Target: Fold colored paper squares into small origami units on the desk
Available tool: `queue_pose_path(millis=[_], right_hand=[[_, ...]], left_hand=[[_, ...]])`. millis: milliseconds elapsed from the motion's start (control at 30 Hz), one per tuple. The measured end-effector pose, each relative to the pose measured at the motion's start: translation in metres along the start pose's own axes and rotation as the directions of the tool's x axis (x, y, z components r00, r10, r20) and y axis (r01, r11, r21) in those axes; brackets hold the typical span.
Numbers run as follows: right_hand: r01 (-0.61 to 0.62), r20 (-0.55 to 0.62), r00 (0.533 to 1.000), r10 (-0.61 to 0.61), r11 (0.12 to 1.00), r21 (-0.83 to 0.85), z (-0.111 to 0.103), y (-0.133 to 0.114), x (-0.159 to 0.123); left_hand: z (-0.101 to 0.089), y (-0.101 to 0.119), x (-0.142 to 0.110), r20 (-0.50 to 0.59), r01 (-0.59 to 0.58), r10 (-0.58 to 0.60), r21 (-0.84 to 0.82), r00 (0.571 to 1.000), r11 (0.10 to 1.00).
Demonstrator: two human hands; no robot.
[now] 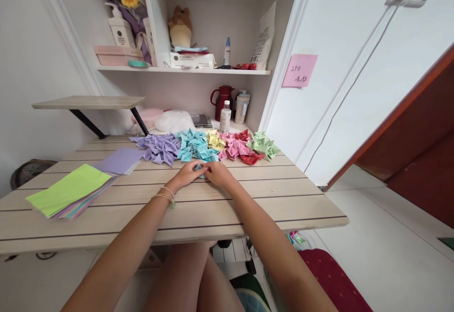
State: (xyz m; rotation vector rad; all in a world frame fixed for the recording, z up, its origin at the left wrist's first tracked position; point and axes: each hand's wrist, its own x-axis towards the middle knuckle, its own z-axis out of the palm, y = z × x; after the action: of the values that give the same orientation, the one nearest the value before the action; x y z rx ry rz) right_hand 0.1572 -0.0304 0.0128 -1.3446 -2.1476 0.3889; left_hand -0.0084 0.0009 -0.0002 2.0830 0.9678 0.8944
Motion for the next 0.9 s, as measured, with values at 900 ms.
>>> queue_pose_path(millis=[900], right_hand=[[-0.015,0.061,0.998,0.023,0.992,-0.125,-0.0041,-0.0075,-0.0019]], left_hand=[[-0.0008,0.0003,-0.0003,0.011,0.000,0.000,0.047,1.000,0.999]])
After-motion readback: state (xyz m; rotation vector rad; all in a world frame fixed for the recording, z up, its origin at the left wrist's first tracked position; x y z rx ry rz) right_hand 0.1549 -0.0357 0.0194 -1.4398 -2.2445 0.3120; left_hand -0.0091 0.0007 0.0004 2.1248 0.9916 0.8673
